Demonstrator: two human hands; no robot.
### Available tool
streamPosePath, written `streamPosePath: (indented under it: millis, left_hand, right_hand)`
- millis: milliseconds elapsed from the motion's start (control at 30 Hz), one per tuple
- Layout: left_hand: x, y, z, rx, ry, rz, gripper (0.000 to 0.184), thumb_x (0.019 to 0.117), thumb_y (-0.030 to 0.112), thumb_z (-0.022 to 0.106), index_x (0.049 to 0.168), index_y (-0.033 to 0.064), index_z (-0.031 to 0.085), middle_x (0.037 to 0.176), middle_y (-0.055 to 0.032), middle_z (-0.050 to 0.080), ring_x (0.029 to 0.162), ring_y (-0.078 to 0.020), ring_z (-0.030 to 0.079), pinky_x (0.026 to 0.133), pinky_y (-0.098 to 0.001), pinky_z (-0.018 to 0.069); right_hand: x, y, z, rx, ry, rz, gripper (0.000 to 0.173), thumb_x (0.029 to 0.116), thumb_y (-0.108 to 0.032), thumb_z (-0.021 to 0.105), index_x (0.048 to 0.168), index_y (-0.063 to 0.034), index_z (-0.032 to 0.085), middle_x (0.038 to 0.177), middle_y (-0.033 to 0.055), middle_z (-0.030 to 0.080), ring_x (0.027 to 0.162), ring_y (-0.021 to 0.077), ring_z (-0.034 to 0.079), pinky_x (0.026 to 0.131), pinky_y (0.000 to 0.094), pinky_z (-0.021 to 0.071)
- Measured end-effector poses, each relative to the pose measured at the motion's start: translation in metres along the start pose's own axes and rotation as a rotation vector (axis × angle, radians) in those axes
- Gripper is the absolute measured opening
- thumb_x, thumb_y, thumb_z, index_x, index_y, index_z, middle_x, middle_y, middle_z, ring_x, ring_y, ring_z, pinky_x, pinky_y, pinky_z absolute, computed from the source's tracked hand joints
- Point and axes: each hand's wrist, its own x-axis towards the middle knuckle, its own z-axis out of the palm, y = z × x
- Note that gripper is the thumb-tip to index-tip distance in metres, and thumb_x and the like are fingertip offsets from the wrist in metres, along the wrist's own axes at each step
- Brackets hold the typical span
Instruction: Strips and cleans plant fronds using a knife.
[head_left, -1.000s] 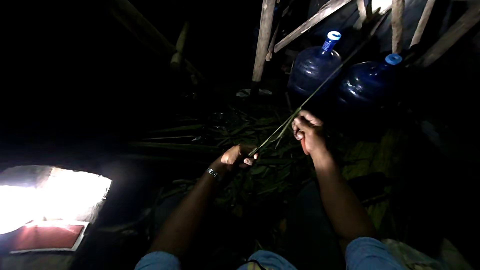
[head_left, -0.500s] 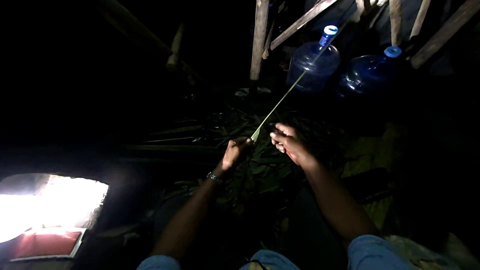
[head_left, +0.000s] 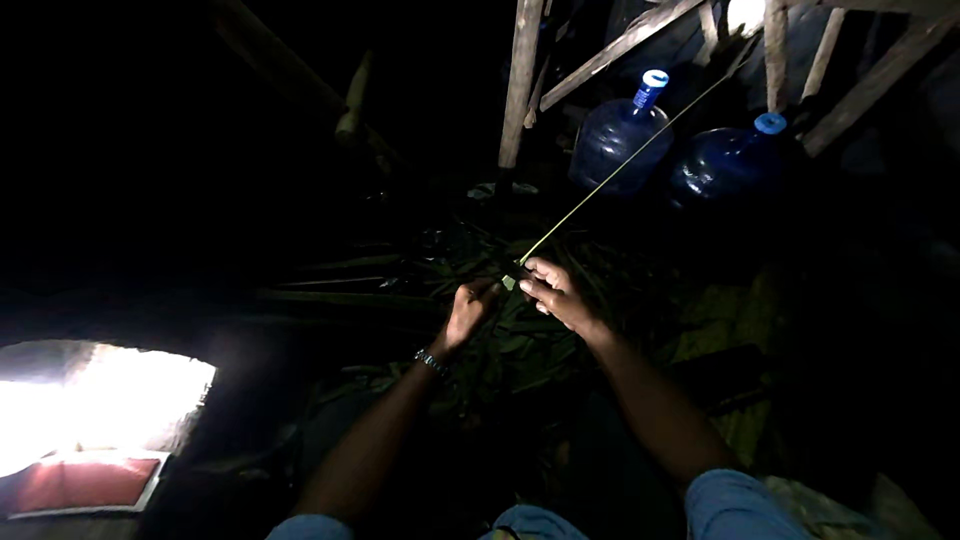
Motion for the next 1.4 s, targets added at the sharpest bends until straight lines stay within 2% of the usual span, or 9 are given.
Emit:
streamPosePath:
  millis: [300, 500, 600, 667, 833, 933, 1000, 1167, 1400]
  left_hand:
    - [0.002, 0.0, 0.001, 0.176, -0.048, 0.082, 0.022, 0.1047, 0.011, 0.054, 0.095, 0.0001, 0.069, 0.068, 0.0031, 0.053, 0.058, -0.0005, 0.047, 0.057, -0.0185, 0.042]
    - [0.0, -0.004, -0.004, 0.334, -0.057, 0.067, 0.023, 0.1049, 0.017, 0.055, 0.103, 0.0004, 0.071, 0.081, -0.0038, 0.064, 0.069, -0.0058, 0.056, 0.069, -0.0264, 0.0492]
    - [0.001, -0.008, -0.005, 0.363, -0.051, 0.04, 0.024, 0.1053, 0.019, 0.055, 0.106, 0.0011, 0.072, 0.082, -0.0054, 0.064, 0.069, -0.0089, 0.056, 0.07, -0.0297, 0.0498]
    - [0.003, -0.006, -0.004, 0.351, -0.045, 0.015, 0.025, 0.1057, 0.019, 0.055, 0.108, 0.0013, 0.071, 0.083, -0.0054, 0.065, 0.069, -0.0091, 0.056, 0.07, -0.0303, 0.0499]
    - [0.005, -0.011, 0.0, 0.116, -0.051, 0.022, 0.022, 0.1046, 0.01, 0.053, 0.093, -0.0012, 0.068, 0.067, 0.003, 0.053, 0.057, -0.0007, 0.048, 0.055, -0.0176, 0.0428]
    - [0.003, -0.002, -0.001, -0.015, -0.123, -0.101, 0.023, 0.1051, 0.009, 0.05, 0.09, 0.0004, 0.065, 0.062, 0.0052, 0.051, 0.05, -0.0002, 0.045, 0.048, -0.0158, 0.0399]
    - [-0.001, 0.01, -0.003, -0.12, -0.2, -0.261, 0.023, 0.107, 0.01, 0.046, 0.096, 0.0014, 0.064, 0.063, 0.005, 0.052, 0.048, -0.0002, 0.043, 0.045, -0.0154, 0.037]
    - [-0.003, 0.017, -0.009, -0.238, -0.342, -0.423, 0.026, 0.1074, 0.013, 0.038, 0.095, 0.0089, 0.061, 0.067, 0.0063, 0.053, 0.05, 0.0, 0.044, 0.045, -0.0148, 0.037]
    - [0.003, 0.004, -0.015, -0.142, -0.392, -0.474, 0.026, 0.1094, 0.02, 0.042, 0.103, 0.0053, 0.062, 0.074, 0.0005, 0.063, 0.057, -0.0048, 0.058, 0.051, -0.018, 0.048]
  right_hand:
    - [-0.001, -0.006, -0.028, 0.141, 0.269, -0.082, 0.021, 0.1014, -0.003, 0.053, 0.12, -0.0061, 0.062, 0.075, -0.0009, 0.062, 0.049, 0.0011, 0.045, 0.045, 0.0153, 0.0392]
    - [0.003, -0.018, -0.079, 0.335, 0.654, -0.025, 0.029, 0.1053, -0.004, 0.046, 0.132, -0.0077, 0.057, 0.076, -0.0018, 0.058, 0.045, 0.0015, 0.043, 0.04, 0.0148, 0.0373]
    - [0.001, -0.018, -0.1, 0.41, 0.815, -0.053, 0.024, 0.1077, -0.007, 0.045, 0.13, -0.0105, 0.052, 0.074, -0.0045, 0.054, 0.044, 0.0004, 0.042, 0.039, 0.0134, 0.0375]
    - [-0.003, -0.017, -0.099, 0.379, 0.775, -0.083, 0.02, 0.1073, -0.006, 0.044, 0.126, -0.0119, 0.051, 0.073, -0.005, 0.055, 0.043, 0.0001, 0.041, 0.038, 0.0132, 0.0372]
    - [-0.01, -0.013, -0.061, 0.164, 0.289, -0.065, 0.038, 0.1008, -0.012, 0.049, 0.138, -0.0121, 0.053, 0.07, -0.0028, 0.057, 0.046, 0.0034, 0.044, 0.043, 0.0183, 0.0407]
    - [-0.003, -0.008, -0.035, 0.154, 0.156, -0.055, 0.02, 0.1005, -0.008, 0.053, 0.12, -0.0064, 0.059, 0.07, -0.0001, 0.058, 0.048, 0.0032, 0.045, 0.045, 0.017, 0.0393]
    - [0.0, -0.003, -0.028, 0.171, 0.154, -0.076, 0.009, 0.1005, -0.006, 0.053, 0.106, -0.0059, 0.06, 0.068, 0.0004, 0.058, 0.047, 0.0028, 0.044, 0.044, 0.0159, 0.0383]
    - [0.0, -0.003, -0.032, 0.14, 0.222, -0.141, 0.006, 0.1002, -0.007, 0.055, 0.098, -0.0083, 0.061, 0.07, 0.0001, 0.06, 0.048, 0.0028, 0.045, 0.044, 0.0154, 0.0387]
    - [-0.002, -0.017, -0.07, 0.282, 0.64, -0.046, 0.016, 0.1071, -0.008, 0.048, 0.118, -0.0115, 0.059, 0.074, -0.0013, 0.057, 0.044, 0.0024, 0.042, 0.039, 0.0143, 0.0389]
